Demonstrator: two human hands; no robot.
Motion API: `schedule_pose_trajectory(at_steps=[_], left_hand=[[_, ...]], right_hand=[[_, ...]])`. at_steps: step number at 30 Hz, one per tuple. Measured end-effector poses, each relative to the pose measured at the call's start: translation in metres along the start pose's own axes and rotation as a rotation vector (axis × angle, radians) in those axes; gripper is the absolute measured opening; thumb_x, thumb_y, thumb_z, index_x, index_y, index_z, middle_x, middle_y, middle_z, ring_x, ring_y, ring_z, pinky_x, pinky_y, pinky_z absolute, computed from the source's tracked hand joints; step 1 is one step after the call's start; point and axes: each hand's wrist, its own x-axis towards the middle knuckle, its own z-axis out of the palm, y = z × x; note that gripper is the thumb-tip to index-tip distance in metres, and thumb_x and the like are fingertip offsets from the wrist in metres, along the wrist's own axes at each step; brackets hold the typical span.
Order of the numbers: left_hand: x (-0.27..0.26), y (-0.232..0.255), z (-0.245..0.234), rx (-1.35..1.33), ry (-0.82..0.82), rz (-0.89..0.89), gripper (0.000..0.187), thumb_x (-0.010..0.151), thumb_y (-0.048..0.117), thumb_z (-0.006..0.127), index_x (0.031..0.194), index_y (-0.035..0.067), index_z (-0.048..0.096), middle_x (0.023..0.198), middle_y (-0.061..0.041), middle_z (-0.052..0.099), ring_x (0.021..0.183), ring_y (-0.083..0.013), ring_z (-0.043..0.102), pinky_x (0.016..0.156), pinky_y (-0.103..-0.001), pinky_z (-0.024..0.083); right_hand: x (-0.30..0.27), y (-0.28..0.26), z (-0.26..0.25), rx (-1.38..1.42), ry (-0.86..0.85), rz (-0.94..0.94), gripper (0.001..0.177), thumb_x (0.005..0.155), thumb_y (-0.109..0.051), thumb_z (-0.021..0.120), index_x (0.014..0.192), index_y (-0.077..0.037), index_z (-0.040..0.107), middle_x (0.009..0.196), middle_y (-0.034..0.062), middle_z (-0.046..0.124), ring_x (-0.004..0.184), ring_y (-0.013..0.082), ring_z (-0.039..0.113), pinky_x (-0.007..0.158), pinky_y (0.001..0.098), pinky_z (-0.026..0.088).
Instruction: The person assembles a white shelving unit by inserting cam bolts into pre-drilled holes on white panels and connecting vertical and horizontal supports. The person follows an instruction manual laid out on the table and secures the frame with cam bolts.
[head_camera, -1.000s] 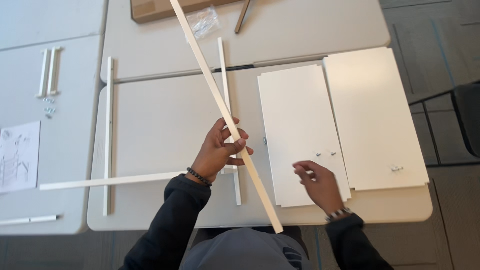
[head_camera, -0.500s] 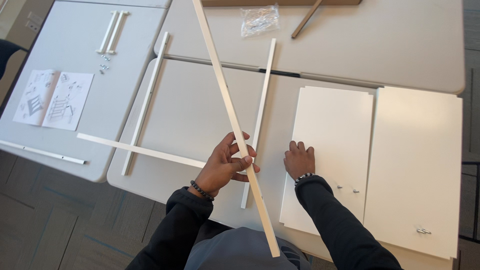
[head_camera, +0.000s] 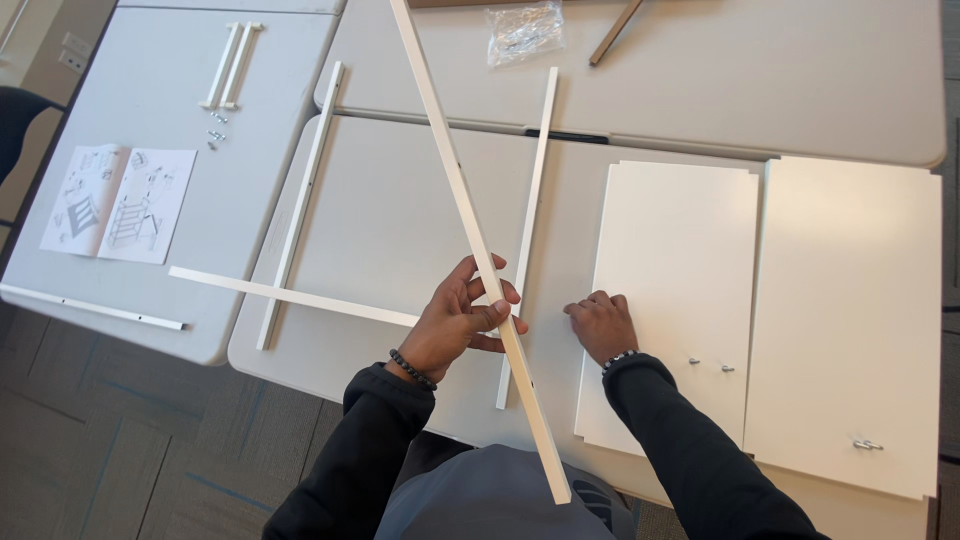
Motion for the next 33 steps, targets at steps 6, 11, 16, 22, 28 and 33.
schedule_pose_trajectory(at_steps=[6, 11, 16, 22, 28, 33], left_hand=[[0.007, 0.007, 0.000, -0.009, -0.052, 0.007, 0.053, 0.098, 0.009, 0.070, 0.145, 0.009, 0.046, 0.110, -0.013, 0.070, 0.093, -0.0325, 0.079, 0.073, -0.054, 0.070], [0.014, 0.019, 0.000, 0.048, -0.072, -0.024, 0.050, 0.097, 0.013, 0.070, 0.142, 0.012, 0.048, 0.109, -0.010, 0.069, 0.092, -0.0314, 0.079, 0.074, -0.050, 0.069], [0.022, 0.018, 0.002, 0.101, -0.103, -0.054, 0.046, 0.096, 0.013, 0.070, 0.138, 0.014, 0.051, 0.104, -0.007, 0.068, 0.090, -0.0304, 0.080, 0.073, -0.046, 0.067], [0.022, 0.002, 0.012, 0.026, -0.146, 0.084, 0.055, 0.096, 0.008, 0.071, 0.145, 0.009, 0.047, 0.109, -0.012, 0.071, 0.091, -0.0349, 0.079, 0.069, -0.057, 0.069], [0.023, 0.003, 0.017, 0.035, -0.150, 0.067, 0.054, 0.096, 0.009, 0.074, 0.143, 0.008, 0.048, 0.111, -0.014, 0.072, 0.093, -0.0385, 0.079, 0.071, -0.059, 0.068], [0.034, 0.007, 0.014, 0.042, -0.148, 0.071, 0.052, 0.096, 0.008, 0.075, 0.141, 0.008, 0.048, 0.110, -0.015, 0.072, 0.092, -0.0378, 0.079, 0.072, -0.055, 0.070]], right_hand=[[-0.062, -0.058, -0.149, 1.332, 0.316, 0.239, 0.021, 0.093, -0.003, 0.081, 0.113, 0.000, 0.078, 0.114, 0.0169, 0.078, 0.109, 0.0346, 0.078, 0.087, 0.0407, 0.067], [-0.120, -0.075, -0.203, 1.456, 0.414, 0.132, 0.020, 0.088, -0.003, 0.081, 0.108, -0.001, 0.081, 0.100, 0.0139, 0.080, 0.097, 0.0243, 0.080, 0.085, 0.0354, 0.070], [-0.139, -0.083, -0.212, 1.444, 0.446, 0.077, 0.015, 0.090, -0.009, 0.079, 0.105, -0.005, 0.076, 0.098, 0.0102, 0.084, 0.093, 0.0193, 0.082, 0.088, 0.0295, 0.070], [-0.141, -0.084, -0.207, 1.510, 0.496, -0.014, 0.022, 0.086, 0.000, 0.082, 0.104, 0.005, 0.070, 0.092, 0.0218, 0.081, 0.088, 0.0239, 0.080, 0.079, 0.0432, 0.070], [-0.135, -0.089, -0.206, 1.542, 0.435, 0.139, 0.026, 0.084, -0.007, 0.087, 0.102, 0.002, 0.070, 0.089, 0.0193, 0.084, 0.085, 0.0175, 0.077, 0.079, 0.0363, 0.069], [-0.129, -0.095, -0.211, 1.644, 0.382, 0.325, 0.028, 0.086, -0.013, 0.087, 0.108, 0.002, 0.079, 0.088, 0.0162, 0.084, 0.083, 0.0139, 0.077, 0.081, 0.0308, 0.067]])
